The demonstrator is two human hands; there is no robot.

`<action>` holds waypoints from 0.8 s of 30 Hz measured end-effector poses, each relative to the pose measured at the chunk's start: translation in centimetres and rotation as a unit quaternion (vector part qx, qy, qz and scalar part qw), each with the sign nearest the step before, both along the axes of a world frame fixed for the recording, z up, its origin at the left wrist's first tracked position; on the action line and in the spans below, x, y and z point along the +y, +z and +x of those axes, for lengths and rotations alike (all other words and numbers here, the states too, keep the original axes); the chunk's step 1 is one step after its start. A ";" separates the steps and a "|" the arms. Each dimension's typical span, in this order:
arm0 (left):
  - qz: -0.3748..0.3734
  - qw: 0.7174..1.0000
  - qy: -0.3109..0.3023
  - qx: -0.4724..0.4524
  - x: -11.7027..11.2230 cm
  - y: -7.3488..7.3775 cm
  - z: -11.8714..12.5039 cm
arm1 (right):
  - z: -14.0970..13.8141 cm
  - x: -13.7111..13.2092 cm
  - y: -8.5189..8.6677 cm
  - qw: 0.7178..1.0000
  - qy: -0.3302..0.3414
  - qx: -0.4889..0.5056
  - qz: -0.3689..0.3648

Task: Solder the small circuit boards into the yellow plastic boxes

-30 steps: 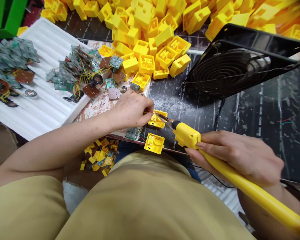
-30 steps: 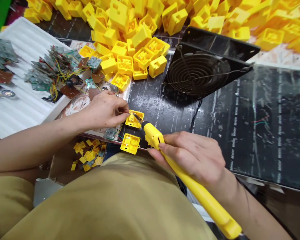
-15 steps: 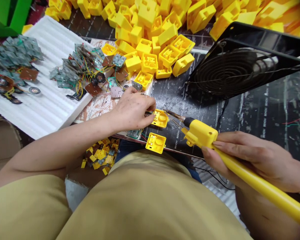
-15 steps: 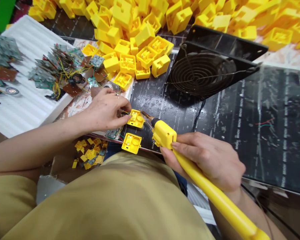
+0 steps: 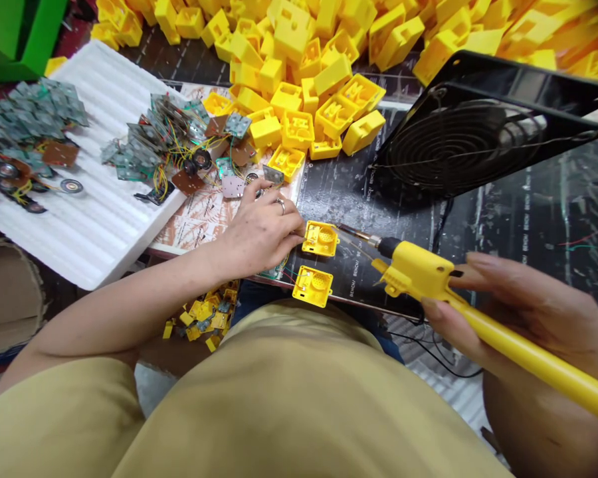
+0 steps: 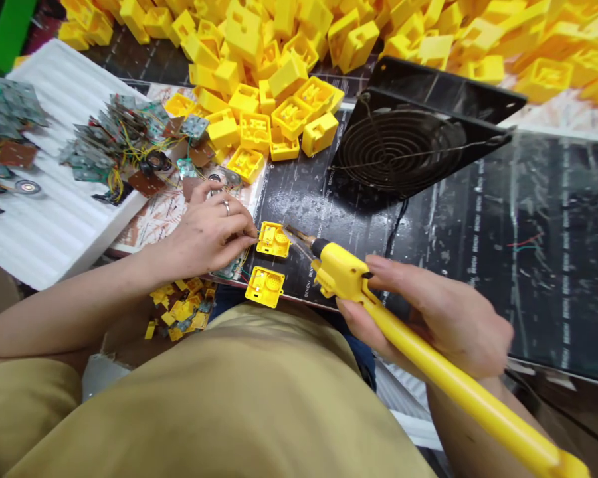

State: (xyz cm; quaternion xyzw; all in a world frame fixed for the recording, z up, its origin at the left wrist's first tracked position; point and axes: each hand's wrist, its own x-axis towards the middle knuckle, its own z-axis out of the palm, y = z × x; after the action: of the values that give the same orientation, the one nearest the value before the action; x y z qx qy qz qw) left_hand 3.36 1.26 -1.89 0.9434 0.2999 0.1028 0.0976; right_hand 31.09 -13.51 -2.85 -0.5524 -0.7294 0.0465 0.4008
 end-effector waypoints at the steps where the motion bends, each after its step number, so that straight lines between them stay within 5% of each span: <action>1: -0.003 1.000 0.000 0.008 0.0 0.1 0.1 | 0.0 0.3 0.4 0.998 0.056 0.000 0.007; 4: -0.036 0.999 0.005 0.026 -0.1 0.5 0.3 | -0.1 1.0 1.4 0.985 0.171 0.018 -0.019; 16: -0.054 0.997 -0.009 0.059 0.0 1.1 1.3 | -1.0 1.9 3.1 0.984 0.163 -0.033 -0.061; 24: -0.034 0.993 -0.031 0.111 0.2 1.8 2.3 | -1.4 2.5 4.4 0.973 0.218 -0.078 -0.004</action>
State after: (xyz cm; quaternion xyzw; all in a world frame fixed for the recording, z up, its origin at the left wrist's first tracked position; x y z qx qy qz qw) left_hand 5.62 1.50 -0.12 0.9539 0.2831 -0.0161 0.0983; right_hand 29.68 -10.99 1.51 -0.3836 -0.8612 0.0925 0.3204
